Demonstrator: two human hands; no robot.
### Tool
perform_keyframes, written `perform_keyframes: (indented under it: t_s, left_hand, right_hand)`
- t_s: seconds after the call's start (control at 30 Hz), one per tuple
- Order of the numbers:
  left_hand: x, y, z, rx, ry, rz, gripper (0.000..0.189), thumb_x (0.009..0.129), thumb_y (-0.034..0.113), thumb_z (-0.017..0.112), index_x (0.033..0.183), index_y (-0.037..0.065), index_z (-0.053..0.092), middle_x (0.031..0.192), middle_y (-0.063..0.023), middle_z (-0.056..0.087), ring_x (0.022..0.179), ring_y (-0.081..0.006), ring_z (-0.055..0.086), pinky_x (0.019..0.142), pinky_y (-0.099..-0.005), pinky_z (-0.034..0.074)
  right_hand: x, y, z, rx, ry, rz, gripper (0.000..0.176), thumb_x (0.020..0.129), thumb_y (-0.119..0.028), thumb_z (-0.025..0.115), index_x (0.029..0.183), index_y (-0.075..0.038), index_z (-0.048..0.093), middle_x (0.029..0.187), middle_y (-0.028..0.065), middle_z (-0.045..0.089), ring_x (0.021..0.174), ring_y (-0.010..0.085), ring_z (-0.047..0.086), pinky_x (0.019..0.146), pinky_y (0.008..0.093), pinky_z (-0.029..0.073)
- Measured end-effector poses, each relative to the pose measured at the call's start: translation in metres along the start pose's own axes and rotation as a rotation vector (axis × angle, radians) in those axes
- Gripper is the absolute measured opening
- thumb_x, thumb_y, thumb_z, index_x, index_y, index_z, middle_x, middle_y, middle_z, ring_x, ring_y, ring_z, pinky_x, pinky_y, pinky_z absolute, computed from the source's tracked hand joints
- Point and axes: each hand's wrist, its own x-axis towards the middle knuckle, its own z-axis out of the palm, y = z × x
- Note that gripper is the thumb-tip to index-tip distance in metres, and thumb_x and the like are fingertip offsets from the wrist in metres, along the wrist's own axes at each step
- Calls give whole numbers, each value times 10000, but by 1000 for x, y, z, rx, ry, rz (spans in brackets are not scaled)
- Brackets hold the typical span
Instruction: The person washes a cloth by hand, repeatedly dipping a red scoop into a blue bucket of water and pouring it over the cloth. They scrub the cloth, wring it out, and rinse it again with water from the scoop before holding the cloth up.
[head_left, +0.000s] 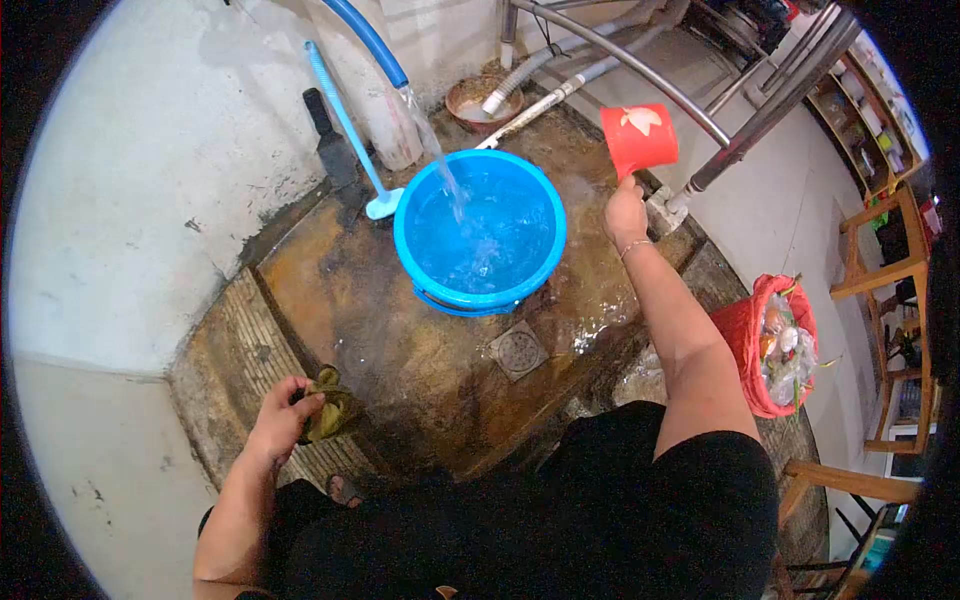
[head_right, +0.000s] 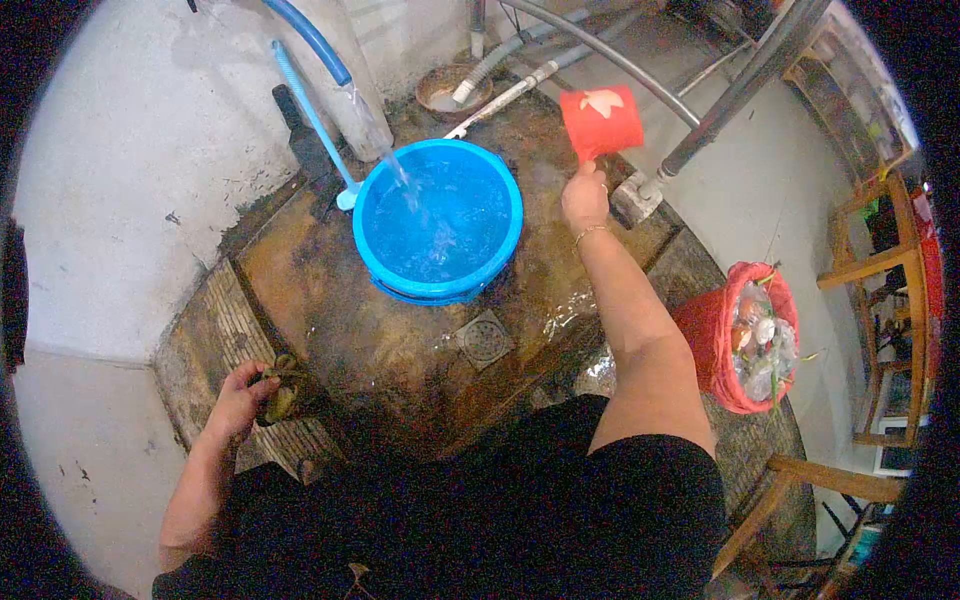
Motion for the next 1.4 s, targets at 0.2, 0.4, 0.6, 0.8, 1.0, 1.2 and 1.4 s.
perform_keyframes:
  t_s: [0.2,0.4,0.6,0.8,1.0,1.2,1.4]
  left_hand:
    - [-2,7,-1,-25,-24,27,110,790,46,574,881,34,513,765,-31,554,658,-100,519,578,-235,422]
    - [-4,3,-6,-43,-35,59,107,783,36,579,871,37,517,751,-30,559,656,-98,523,576,-226,422]
    - [-6,7,-8,6,-32,71,128,776,35,591,879,43,516,747,-23,554,644,-94,513,570,-224,411]
    - [0,-7,-11,42,-25,139,149,771,37,601,883,56,506,744,-3,524,644,-81,490,559,-225,392]
    - [-15,1,-12,88,-1,114,153,770,42,603,882,60,501,738,9,517,620,-66,471,529,-216,376]
    - [-19,-6,-12,41,-30,102,130,782,53,593,879,57,507,713,9,522,600,-55,472,497,-208,361]
    - [-21,-1,-8,100,-30,112,93,789,54,584,855,51,518,702,8,530,602,-64,479,517,-209,375]
  right_hand:
    - [-27,-21,-52,-37,125,-214,181,775,-94,438,945,-43,408,931,217,509,823,395,553,688,467,454]
    - [-80,-46,-112,5,41,-342,155,773,-102,453,917,-47,445,789,218,548,737,409,541,642,485,419]
    - [-111,-78,-145,-172,-451,-517,162,771,-150,474,880,-31,492,750,213,578,744,397,561,640,469,434]
    - [-130,-110,-78,-293,-443,-643,189,764,-150,469,838,-4,565,763,177,614,727,311,614,627,422,481]
    - [-132,-125,-36,-452,-460,-852,204,743,-152,491,812,-33,641,799,146,640,745,230,637,654,373,500]
    - [-100,-124,-41,-128,-799,-615,240,723,-263,570,771,-39,639,710,152,622,666,218,621,579,350,487]
    - [-96,-85,-67,585,-1130,100,360,763,-326,603,575,-80,419,453,6,416,314,87,381,271,241,293]
